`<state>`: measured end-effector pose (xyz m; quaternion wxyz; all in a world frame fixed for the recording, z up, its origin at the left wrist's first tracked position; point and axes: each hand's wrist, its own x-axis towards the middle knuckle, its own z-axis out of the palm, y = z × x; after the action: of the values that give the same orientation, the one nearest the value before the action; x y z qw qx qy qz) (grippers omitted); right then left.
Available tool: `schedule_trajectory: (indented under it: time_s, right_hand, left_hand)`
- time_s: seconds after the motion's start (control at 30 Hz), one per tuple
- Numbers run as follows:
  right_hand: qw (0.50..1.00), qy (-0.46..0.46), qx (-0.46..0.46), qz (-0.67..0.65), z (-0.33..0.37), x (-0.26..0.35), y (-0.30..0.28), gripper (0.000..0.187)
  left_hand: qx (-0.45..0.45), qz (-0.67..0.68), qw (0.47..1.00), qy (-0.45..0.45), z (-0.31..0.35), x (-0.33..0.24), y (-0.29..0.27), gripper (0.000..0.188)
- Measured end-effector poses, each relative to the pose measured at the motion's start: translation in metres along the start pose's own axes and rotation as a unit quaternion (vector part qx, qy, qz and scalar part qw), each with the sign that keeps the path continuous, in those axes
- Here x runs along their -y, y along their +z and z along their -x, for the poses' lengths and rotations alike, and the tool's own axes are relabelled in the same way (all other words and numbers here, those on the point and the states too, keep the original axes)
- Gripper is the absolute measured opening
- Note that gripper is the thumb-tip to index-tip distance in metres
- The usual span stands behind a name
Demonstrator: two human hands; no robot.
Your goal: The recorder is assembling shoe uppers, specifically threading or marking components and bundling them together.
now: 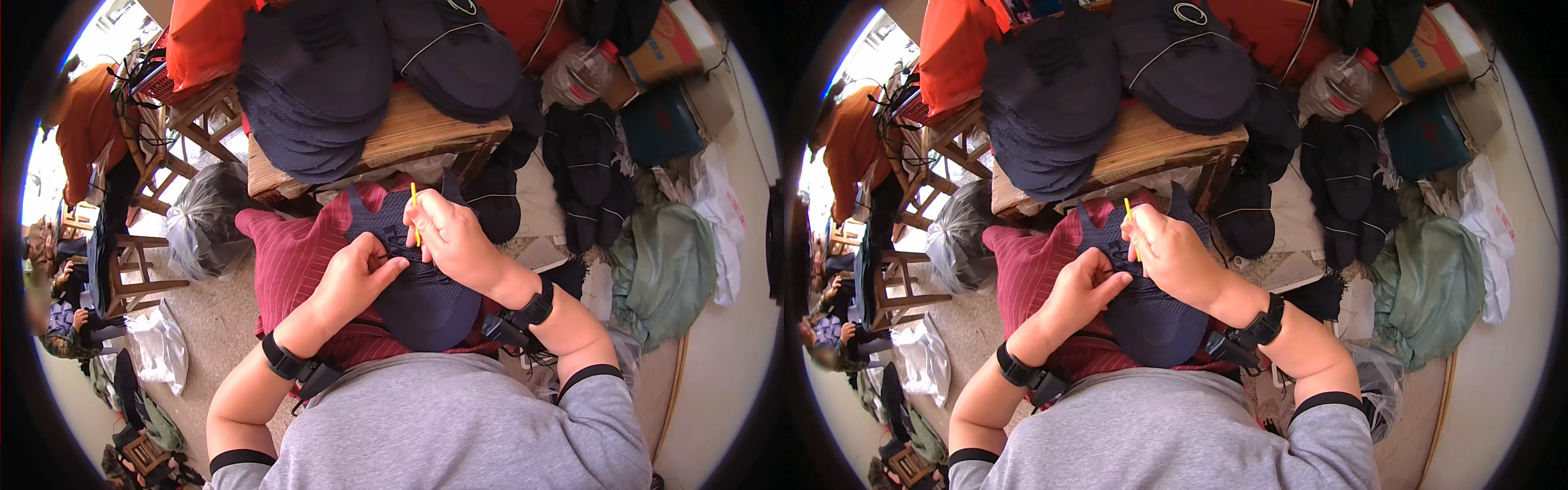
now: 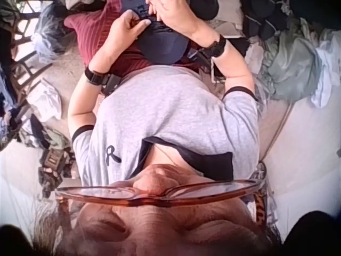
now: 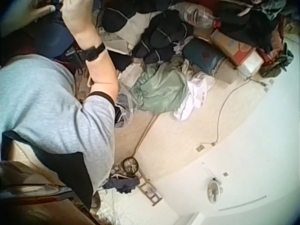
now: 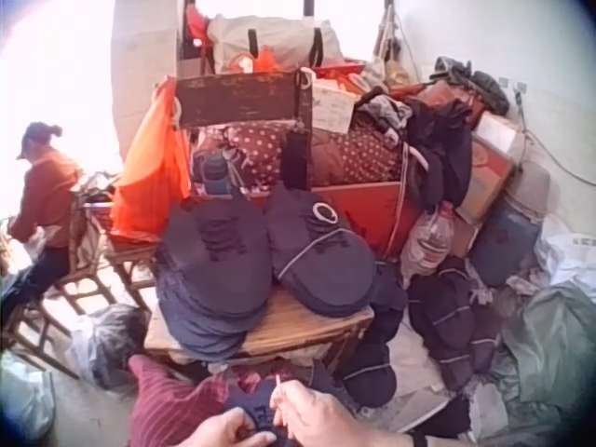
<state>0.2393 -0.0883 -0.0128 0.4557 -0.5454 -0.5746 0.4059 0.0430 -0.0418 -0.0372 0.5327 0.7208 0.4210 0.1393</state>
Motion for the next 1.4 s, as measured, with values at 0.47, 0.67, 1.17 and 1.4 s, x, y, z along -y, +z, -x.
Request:
schedule_trajectory:
  time_s: [0.47, 0.67, 1.17, 1.4]
  right_hand:
    - [0.981, 0.021, 0.124, 0.148, -0.018, 0.003, -0.019, 0.023]
    - [0.97, 0.169, 0.17, 0.031, -0.007, 0.008, -0.042, 0.018]
    - [0.979, 0.182, 0.043, -0.087, 0.034, -0.009, -0.045, 0.012]
    - [0.976, 0.176, 0.072, -0.106, 0.035, -0.009, -0.052, 0.01]
  left_hand:
    - [-0.026, -0.037, 0.999, 0.016, 0.004, -0.003, 0.001, 0.03]
    - [-0.116, -0.148, 0.977, 0.095, 0.011, -0.012, 0.0, 0.038]
    - [-0.144, -0.133, 0.966, 0.167, 0.007, -0.026, -0.021, 0.041]
    - [-0.13, -0.149, 0.967, 0.159, 0.015, -0.031, -0.029, 0.036]
